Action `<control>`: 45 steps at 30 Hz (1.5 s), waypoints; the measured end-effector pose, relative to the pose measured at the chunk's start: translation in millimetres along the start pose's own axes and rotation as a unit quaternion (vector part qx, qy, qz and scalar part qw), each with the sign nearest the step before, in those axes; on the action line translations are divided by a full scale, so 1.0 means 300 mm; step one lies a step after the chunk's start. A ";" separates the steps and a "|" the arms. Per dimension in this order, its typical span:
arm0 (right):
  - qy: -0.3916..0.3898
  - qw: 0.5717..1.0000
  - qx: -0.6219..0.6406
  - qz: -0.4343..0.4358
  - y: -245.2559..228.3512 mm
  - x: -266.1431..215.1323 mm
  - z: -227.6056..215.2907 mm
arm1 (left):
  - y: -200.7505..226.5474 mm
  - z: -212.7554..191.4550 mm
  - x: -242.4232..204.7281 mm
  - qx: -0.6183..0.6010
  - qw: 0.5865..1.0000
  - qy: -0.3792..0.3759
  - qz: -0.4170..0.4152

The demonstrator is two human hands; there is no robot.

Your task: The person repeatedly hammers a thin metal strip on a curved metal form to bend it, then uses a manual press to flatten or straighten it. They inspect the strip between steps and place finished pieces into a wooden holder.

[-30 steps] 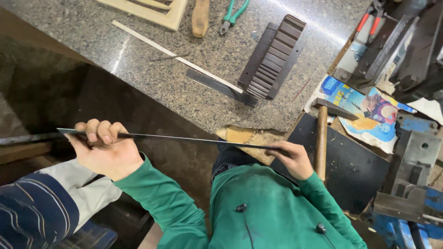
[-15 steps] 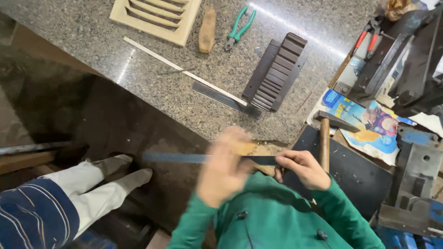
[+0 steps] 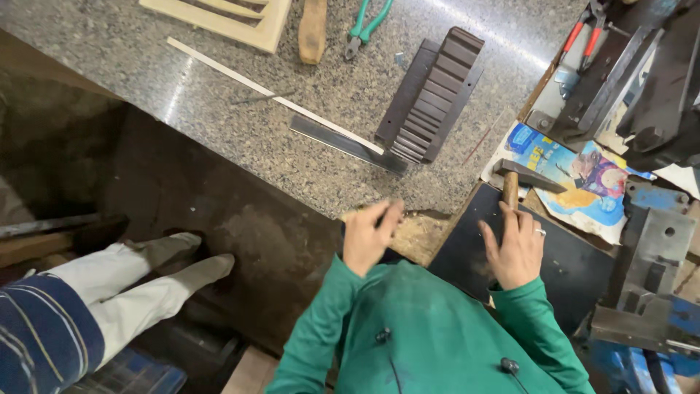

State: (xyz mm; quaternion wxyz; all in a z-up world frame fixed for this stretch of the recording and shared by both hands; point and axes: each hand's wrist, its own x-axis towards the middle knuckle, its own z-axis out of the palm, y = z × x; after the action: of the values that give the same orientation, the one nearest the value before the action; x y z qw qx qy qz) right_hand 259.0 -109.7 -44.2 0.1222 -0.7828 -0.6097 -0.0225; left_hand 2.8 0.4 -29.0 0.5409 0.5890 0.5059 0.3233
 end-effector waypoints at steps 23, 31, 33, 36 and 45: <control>-0.134 0.951 0.279 0.023 -0.076 0.036 -0.100 | -0.314 0.149 0.358 -0.239 0.951 -0.133 -0.148; -0.102 0.984 0.065 -0.132 -0.108 0.092 -0.049 | -0.284 0.133 0.356 -0.273 0.937 -0.136 -0.172; -0.090 0.984 0.051 -0.144 -0.115 0.098 -0.031 | -0.272 0.128 0.355 -0.267 0.940 -0.135 -0.165; -0.101 0.983 0.031 -0.151 -0.122 0.112 -0.010 | -0.259 0.120 0.353 -0.263 0.941 -0.132 -0.166; -0.122 0.980 0.037 -0.151 -0.123 0.142 -0.011 | -0.279 0.140 0.350 -0.279 0.932 -0.139 -0.183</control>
State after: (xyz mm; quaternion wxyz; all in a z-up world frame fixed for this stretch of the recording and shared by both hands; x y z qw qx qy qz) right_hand 235.0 -61.8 -27.1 0.0706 -0.6732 -0.7319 0.0776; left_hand 50.3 78.5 -135.7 0.7982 0.3507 0.4142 0.2612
